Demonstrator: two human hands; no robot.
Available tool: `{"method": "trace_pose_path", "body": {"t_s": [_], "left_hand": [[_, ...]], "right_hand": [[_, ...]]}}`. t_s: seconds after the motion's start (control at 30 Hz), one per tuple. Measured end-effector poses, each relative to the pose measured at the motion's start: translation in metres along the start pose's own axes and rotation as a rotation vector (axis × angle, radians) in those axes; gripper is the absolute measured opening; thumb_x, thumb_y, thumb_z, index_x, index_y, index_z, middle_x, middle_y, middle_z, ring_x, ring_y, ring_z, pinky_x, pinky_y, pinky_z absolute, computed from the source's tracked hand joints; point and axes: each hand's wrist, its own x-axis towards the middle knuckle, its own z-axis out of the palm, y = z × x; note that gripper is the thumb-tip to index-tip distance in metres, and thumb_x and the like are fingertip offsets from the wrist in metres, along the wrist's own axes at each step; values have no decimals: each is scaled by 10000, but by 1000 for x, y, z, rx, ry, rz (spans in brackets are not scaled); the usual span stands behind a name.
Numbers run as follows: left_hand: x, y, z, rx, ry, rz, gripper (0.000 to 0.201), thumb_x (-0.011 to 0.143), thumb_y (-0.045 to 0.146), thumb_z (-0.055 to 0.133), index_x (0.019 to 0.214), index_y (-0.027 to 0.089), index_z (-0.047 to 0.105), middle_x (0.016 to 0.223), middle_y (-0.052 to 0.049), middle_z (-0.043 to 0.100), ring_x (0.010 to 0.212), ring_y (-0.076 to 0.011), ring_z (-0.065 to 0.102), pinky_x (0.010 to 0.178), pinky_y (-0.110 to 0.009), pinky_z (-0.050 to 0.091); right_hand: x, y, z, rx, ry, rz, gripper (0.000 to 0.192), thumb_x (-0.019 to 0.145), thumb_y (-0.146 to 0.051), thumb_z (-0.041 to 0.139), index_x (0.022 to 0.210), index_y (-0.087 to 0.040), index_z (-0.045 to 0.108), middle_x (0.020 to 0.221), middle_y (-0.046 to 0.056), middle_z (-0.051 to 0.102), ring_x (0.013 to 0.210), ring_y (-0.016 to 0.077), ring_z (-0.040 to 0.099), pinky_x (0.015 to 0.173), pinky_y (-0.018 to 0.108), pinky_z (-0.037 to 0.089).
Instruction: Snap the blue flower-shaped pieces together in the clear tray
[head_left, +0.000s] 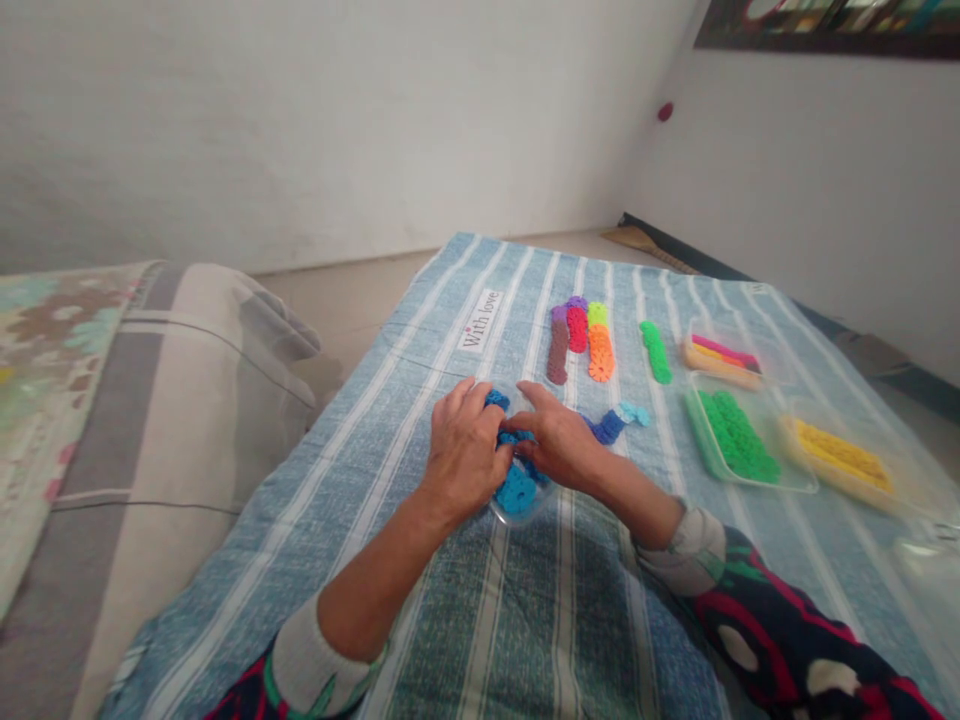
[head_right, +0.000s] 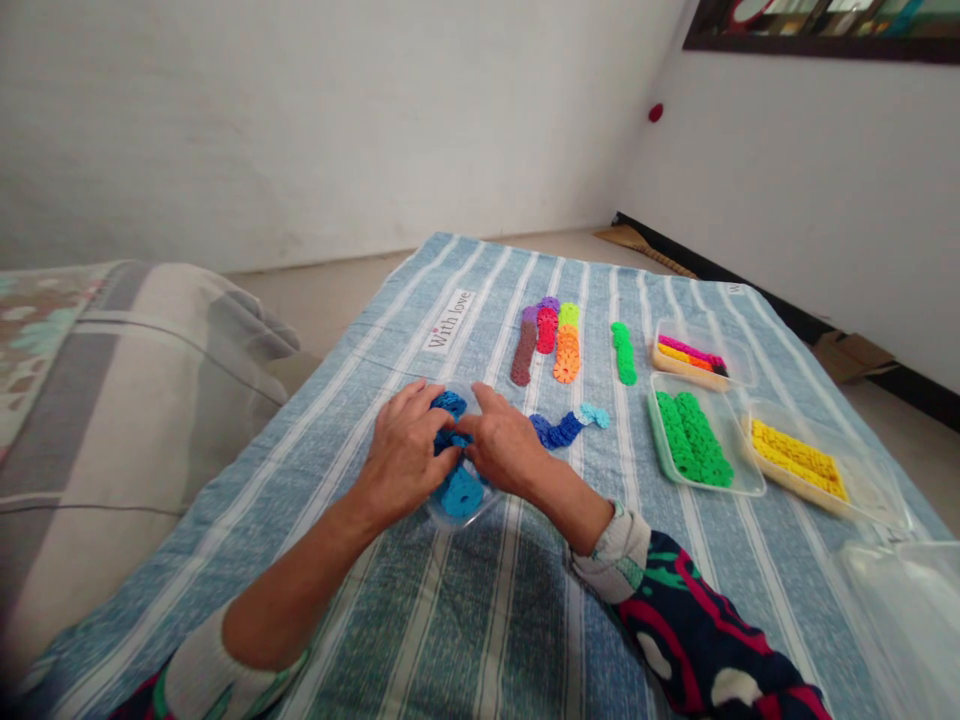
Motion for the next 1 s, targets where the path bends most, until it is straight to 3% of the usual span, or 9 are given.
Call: {"method": "trace_pose_path", "body": {"t_s": [0.73,1.0], "left_hand": [[5,3,5,15,-39,-27,179,727,238,656,870,164,735,1368,-159,568,1356,-382,402,1096,-568,342],[4,3,7,20,-39,-28,183,748,244,639,887,173,734,1381,-146,562,1363,-365,399,1105,-575,319]], "right_hand": [[-5,2,1,-58,-1,32,323,843,-153,640,1155,-214,697,1330,132,524,1187,278,570,980,418,486],[-6,7,3,-5,19,36,351,818,-121,637,1150,-207,714,1434,154,460,1242,296,539,1011,425,463]]}}
